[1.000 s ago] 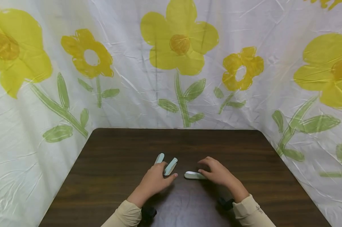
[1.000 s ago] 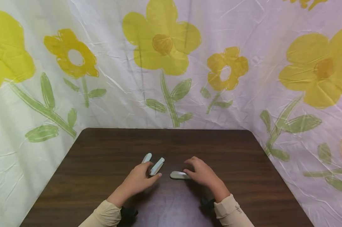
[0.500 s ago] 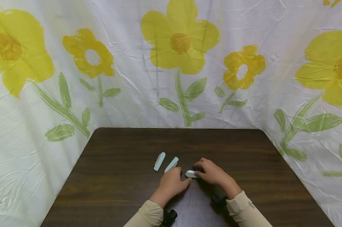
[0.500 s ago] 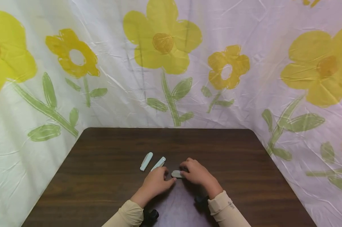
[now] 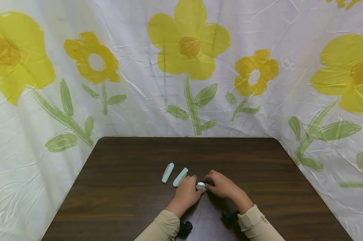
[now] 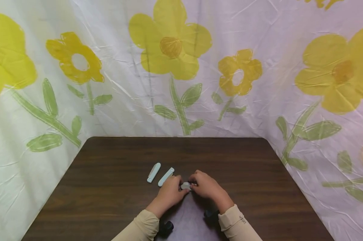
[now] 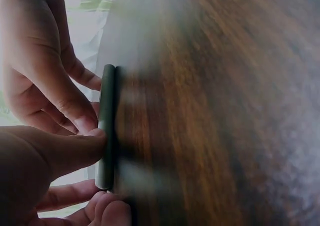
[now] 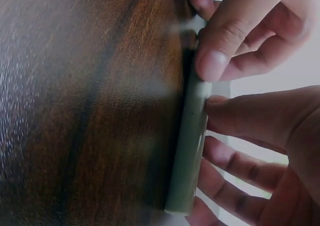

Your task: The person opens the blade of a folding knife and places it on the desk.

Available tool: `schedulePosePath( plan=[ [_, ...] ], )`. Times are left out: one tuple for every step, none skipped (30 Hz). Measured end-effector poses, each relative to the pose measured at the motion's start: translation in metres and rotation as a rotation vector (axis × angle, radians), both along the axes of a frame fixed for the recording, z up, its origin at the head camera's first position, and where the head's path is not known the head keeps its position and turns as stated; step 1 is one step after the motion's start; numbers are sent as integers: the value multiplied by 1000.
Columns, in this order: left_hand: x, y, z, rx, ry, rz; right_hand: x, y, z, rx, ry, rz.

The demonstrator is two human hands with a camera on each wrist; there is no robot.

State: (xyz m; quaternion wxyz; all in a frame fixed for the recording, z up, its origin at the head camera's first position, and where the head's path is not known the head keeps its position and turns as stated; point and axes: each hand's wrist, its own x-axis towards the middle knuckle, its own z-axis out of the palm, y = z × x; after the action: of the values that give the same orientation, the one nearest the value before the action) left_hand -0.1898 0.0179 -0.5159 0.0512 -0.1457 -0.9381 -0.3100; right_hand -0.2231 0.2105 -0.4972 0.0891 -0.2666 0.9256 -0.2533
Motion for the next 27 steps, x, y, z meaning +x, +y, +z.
schedulePosePath(
  plan=[
    [0, 0, -1, -4, 3, 1, 0, 0, 0, -1, -1, 2],
    [-1, 1, -1, -8, 6, 3, 0, 0, -1, -3, -2, 4],
    [-1, 1, -1, -11, 14, 3, 0, 0, -1, -7, -2, 9],
    [-2, 1, -1, -16, 20, 1, -1, 0, -2, -13, -3, 13],
    [-2, 0, -1, -16, 21, -5, -1, 0, -2, -20, -2, 18],
    [-2, 0, 0, -14, 20, -13, -1, 1, -3, -33, -1, 24],
    [-2, 0, 0, -8, 24, -23, -2, 1, -4, -47, -4, 29],
    [-3, -1, 1, 2, 32, -36, -2, 0, -4, -63, -1, 35],
    [-3, -2, 2, 16, 45, -50, -2, 0, -4, -91, 1, 44],
    [-4, -3, 2, 32, 54, -66, -3, 0, -5, -115, -2, 47],
    [-4, -5, 3, 57, 65, -86, -3, 0, -5, -140, -3, 49],
    [-5, -6, 5, 81, 76, -103, -3, 0, -4, -166, -1, 51],
    [-6, -8, 6, 107, 86, -119, -2, 0, -4, -188, 1, 48],
    [-7, -10, 9, 137, 86, -134, -2, -1, -3, -208, 6, 43],
    [-9, -12, 11, 168, 80, -144, -2, 0, -1, -230, 10, 36],
    [-10, -14, 13, 203, 67, -153, -1, -1, 1, -247, 10, 22],
    [-12, -16, 15, 241, 54, -161, 0, 0, 3, -269, 11, 12],
    [-13, -18, 18, 279, 40, -163, 1, 0, 5, -293, 7, 3],
    [-14, -20, 20, 321, 29, -166, 1, 0, 8, -319, -1, -6],
    [-15, -22, 23, 368, 14, -169, 2, 0, 11, -349, -15, -14],
    [-16, -24, 26, 415, 3, -173, 2, 0, 14, -382, -27, -20],
    [-16, -25, 28, 470, -10, -178, 2, 0, 16, -417, -38, -21],
    [-17, -27, 31, 529, -24, -186, 3, -1, 19, -451, -45, -21],
    [-17, -28, 33, 587, -41, -191, 2, -2, 22, -484, -45, -17],
    [-17, -29, 36, 641, -58, -198, 2, -3, 24, -511, -43, -13],
    [-16, -30, 39, 685, -70, -205, 3, -4, 28, -530, -40, -15],
    [-17, -31, 40, 724, -78, -215, 4, -5, 31, -545, -31, -16]
  ],
)
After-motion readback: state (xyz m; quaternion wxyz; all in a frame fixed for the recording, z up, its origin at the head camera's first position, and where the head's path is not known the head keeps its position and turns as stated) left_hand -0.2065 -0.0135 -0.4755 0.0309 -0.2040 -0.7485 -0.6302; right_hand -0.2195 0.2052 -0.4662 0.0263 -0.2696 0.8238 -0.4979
